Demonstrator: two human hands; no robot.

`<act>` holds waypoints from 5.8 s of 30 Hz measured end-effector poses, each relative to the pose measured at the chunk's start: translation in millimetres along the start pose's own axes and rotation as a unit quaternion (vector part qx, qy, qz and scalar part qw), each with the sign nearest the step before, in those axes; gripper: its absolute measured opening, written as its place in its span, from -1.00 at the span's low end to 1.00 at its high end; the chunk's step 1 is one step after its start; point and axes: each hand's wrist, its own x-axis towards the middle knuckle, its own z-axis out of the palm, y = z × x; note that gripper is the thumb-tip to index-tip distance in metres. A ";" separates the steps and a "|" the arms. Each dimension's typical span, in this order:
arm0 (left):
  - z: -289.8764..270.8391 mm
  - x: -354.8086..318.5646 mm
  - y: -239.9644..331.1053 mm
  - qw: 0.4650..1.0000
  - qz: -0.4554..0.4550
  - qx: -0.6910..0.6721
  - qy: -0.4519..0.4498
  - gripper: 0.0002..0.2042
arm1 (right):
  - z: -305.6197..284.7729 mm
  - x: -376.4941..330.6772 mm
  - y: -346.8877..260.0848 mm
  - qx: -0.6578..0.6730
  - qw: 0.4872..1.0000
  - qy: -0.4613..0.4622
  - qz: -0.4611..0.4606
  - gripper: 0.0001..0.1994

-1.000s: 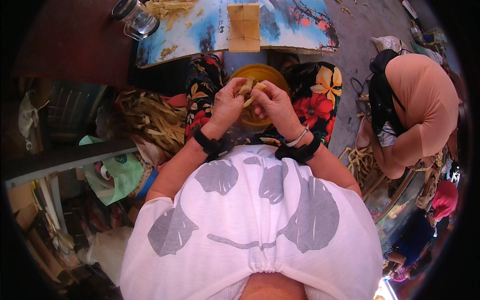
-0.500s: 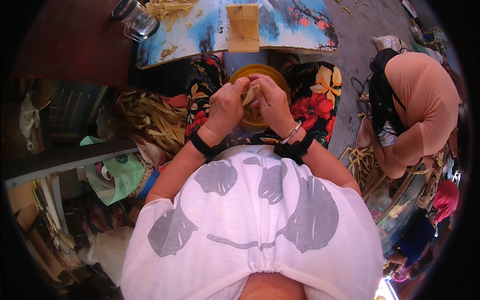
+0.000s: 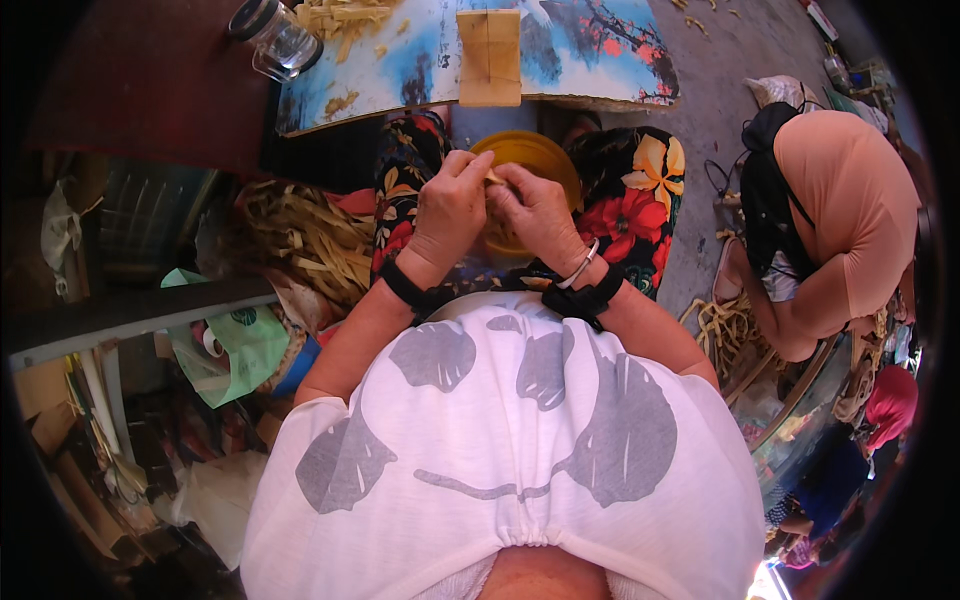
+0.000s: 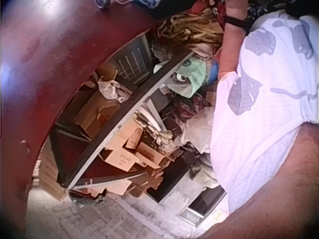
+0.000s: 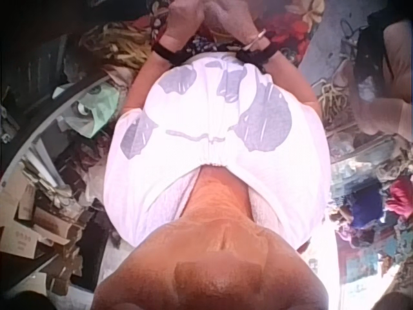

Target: The person folds and sorts corn husks by hand, using a small wooden stand on a table and a yellow bucket for the finished items.

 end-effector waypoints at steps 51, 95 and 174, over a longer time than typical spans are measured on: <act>11.5 1.9 -29.1 0.877 -0.259 -0.402 0.044 -0.88 | -21.3 45.3 79.4 -0.076 0.995 0.050 0.037 -0.74; 2.8 -6.8 -145.8 0.984 -0.104 0.094 0.108 -0.86 | 95.8 14.5 293.9 -0.415 0.790 -0.446 0.074 -0.79; 11.2 160.3 -83.8 0.985 -0.080 -0.145 0.049 -0.87 | -30.8 174.2 29.5 -0.254 0.940 0.175 -0.144 -0.87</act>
